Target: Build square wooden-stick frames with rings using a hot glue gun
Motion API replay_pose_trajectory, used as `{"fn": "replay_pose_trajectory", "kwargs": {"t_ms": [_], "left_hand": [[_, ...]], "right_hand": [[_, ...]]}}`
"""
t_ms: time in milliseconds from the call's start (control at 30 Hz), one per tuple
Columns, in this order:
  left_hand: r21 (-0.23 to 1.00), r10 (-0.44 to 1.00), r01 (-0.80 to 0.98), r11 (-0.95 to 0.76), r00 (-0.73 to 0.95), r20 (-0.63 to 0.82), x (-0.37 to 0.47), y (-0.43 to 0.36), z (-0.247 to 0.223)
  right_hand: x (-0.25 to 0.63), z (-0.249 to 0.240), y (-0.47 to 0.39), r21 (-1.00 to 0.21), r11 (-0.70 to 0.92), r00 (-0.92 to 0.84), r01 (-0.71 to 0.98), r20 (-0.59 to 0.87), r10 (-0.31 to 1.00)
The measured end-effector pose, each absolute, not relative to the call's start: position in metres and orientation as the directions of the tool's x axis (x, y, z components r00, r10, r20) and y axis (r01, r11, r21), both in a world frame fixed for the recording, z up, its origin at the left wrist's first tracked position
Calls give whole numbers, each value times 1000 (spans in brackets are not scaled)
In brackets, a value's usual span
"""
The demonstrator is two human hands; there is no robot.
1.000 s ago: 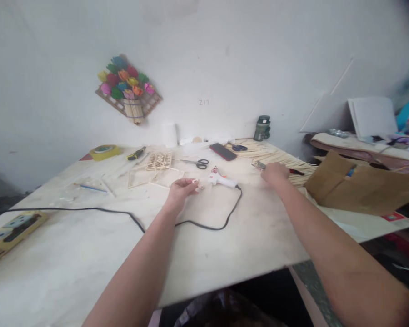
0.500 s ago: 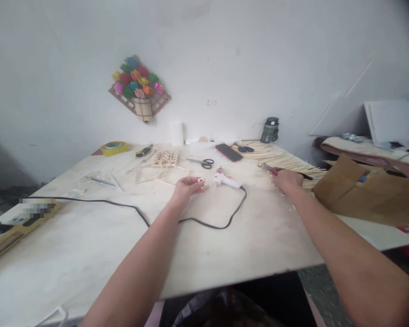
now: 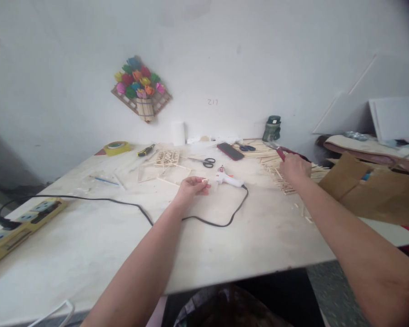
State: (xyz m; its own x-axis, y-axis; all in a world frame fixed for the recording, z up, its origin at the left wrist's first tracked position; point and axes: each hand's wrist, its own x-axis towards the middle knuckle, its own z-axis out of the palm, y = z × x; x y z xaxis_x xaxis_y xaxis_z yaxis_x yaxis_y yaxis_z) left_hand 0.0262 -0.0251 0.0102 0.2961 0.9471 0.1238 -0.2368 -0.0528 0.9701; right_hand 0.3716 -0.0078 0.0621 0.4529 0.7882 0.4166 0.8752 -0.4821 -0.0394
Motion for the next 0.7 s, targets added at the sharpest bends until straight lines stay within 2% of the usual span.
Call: {"fn": "replay_pose_trajectory", "kwargs": {"t_ms": [200, 500, 700], "left_hand": [[963, 952, -269, -27, 287, 106, 27, -24, 9], [963, 952, -270, -19, 289, 100, 28, -22, 5], [970, 962, -240, -39, 255, 102, 27, -21, 5]], "right_hand": [[360, 76, -11, -109, -524, 507, 845, 477, 718], [344, 95, -24, -33, -408, 367, 912, 505, 781], [332, 113, -25, -152, -309, 334, 939, 616, 713]]}}
